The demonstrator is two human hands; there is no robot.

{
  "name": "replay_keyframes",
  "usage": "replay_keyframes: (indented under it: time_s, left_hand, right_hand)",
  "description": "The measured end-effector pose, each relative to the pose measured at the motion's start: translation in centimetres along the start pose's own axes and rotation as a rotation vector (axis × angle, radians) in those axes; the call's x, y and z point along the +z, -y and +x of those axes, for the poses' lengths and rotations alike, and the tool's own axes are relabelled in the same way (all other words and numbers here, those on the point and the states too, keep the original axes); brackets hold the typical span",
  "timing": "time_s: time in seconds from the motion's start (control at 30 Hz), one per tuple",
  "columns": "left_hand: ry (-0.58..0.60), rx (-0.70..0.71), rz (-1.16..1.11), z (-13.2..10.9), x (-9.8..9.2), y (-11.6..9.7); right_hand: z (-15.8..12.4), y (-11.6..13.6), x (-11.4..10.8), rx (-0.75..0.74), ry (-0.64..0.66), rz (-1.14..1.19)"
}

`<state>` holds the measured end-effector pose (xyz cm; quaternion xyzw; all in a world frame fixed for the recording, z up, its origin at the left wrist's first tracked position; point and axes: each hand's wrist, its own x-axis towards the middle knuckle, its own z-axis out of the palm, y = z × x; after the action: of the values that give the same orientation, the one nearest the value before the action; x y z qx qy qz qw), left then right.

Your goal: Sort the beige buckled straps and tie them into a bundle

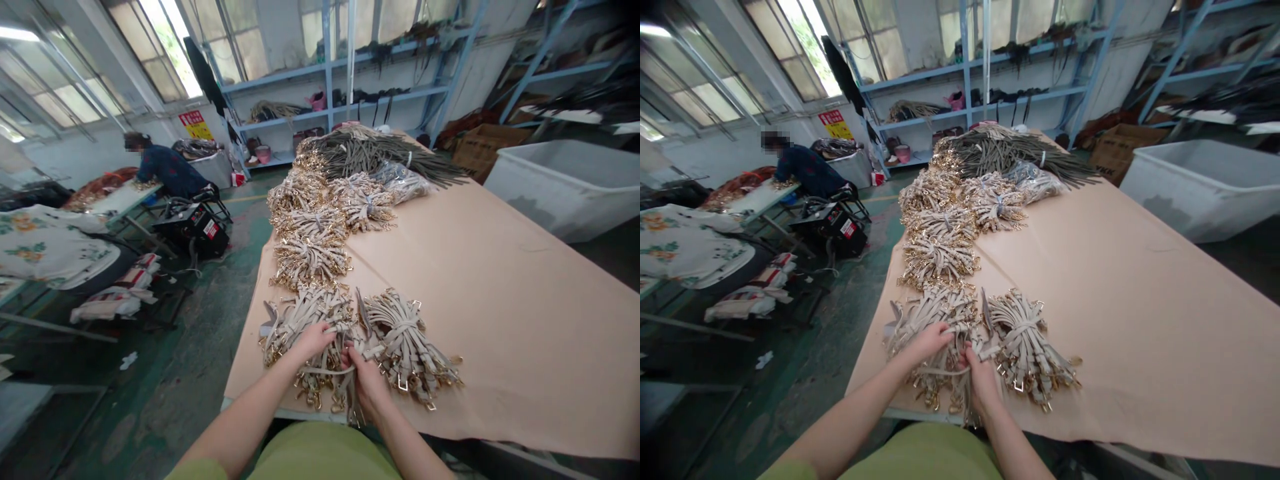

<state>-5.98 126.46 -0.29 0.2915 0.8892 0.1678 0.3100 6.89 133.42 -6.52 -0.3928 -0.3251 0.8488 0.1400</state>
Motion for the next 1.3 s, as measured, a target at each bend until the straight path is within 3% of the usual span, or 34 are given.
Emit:
replay_keyframes:
  time_s: [0.1,0.23,0.3,0.47,0.57,0.7,0.87,0.97,1.17,1.23,1.3]
  left_hand:
    - [0.042,0.035,-0.205,-1.2,-0.3,-0.6]
    - [0.126,0.027,-0.459,-2.9,0.4,-1.2]
    - [0.075,0.028,-0.366,-3.5,0.3,-0.7]
    - [-0.219,-0.063,-0.037,-3.2,-2.0,1.0]
    - [-0.233,-0.112,0.117,-1.2,-2.3,0.6]
    - [-0.228,-0.143,0.168,1.0,-0.9,-0.6]
    - [-0.283,-0.120,0.129,0.8,0.3,0.0]
    - [-0.293,-0.096,0.083,0.3,-0.7,0.9]
    - [-0.335,-0.074,0.112,-0.5,-5.6,2.5]
    - [-0.331,-0.087,0.160,-0.7,-6.0,2.7]
    - [-0.310,-0.116,0.213,-0.6,-5.1,2.4]
  right_hand:
    - [-1.1,0.9,1.4,0.099,0.083,0.117]
    - [-1.5,1.6,2.9,0.024,0.203,0.193]
    - [-1.4,1.8,2.9,0.065,0.196,0.215]
    - [-1.2,1.9,1.4,0.179,0.065,0.268]
    - [-1.6,2.0,0.8,0.135,0.060,0.296]
    - [-2.5,2.4,0.6,0.098,0.065,0.318]
    - [-3.1,2.6,-0.1,0.077,0.102,0.239]
    - [-3.4,2.6,-0.4,0.089,0.088,0.172]
    - [-3.0,2.1,-0.3,0.107,0.103,0.183]
    - [-2.8,1.8,0.0,0.126,0.090,0.202]
    - [-2.6,1.4,0.5,0.149,0.096,0.205]
